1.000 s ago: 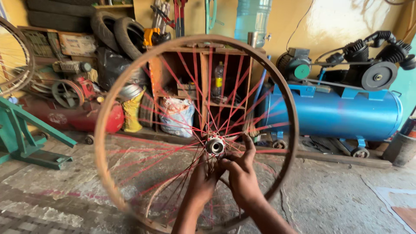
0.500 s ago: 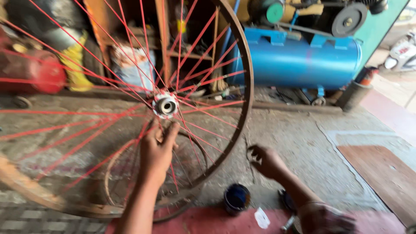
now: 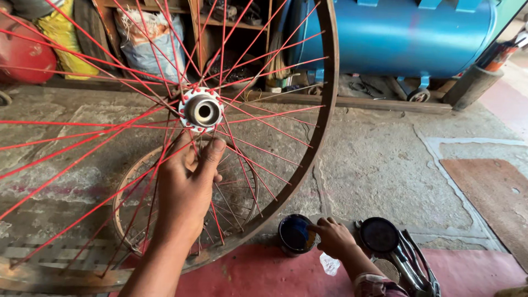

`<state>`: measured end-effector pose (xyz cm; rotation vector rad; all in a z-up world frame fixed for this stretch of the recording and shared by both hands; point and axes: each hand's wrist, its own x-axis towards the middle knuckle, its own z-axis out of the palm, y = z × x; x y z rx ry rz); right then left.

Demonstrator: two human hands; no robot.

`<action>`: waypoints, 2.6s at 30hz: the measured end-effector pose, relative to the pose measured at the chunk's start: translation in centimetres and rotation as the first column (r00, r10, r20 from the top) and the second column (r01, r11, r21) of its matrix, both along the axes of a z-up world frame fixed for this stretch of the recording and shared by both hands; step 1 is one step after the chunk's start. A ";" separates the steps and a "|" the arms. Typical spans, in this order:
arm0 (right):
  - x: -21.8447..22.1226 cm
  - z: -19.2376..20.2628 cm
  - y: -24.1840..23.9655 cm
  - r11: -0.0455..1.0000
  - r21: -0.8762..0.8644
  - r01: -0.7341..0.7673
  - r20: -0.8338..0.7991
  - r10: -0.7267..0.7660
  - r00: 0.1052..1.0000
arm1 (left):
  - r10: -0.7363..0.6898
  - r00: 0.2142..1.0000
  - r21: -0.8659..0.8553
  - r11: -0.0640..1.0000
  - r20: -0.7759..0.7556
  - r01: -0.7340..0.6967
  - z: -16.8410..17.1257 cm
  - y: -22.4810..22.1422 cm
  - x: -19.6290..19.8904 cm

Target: The person cleans and works on the hub and spokes of a bicycle wheel by hand, rotating the wheel and using a small cloth.

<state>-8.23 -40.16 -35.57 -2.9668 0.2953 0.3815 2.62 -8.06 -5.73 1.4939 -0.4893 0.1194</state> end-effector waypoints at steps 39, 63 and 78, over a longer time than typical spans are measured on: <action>-0.1 39.4 23.2 0.389 0.646 -0.657 0.763 -0.360 0.536 | -0.112 0.986 -0.265 0.961 -0.121 0.076 4.2 1.9 -2.9; 0.1 41.0 28.4 0.864 0.119 -0.490 0.953 0.039 0.300 | -0.067 0.996 -0.372 0.927 -0.057 0.041 2.8 2.4 -1.3; -0.3 51.3 23.1 0.411 -0.884 -0.222 0.349 0.897 0.271 | 0.020 0.987 -0.089 0.995 -0.160 -0.035 4.6 4.8 -1.2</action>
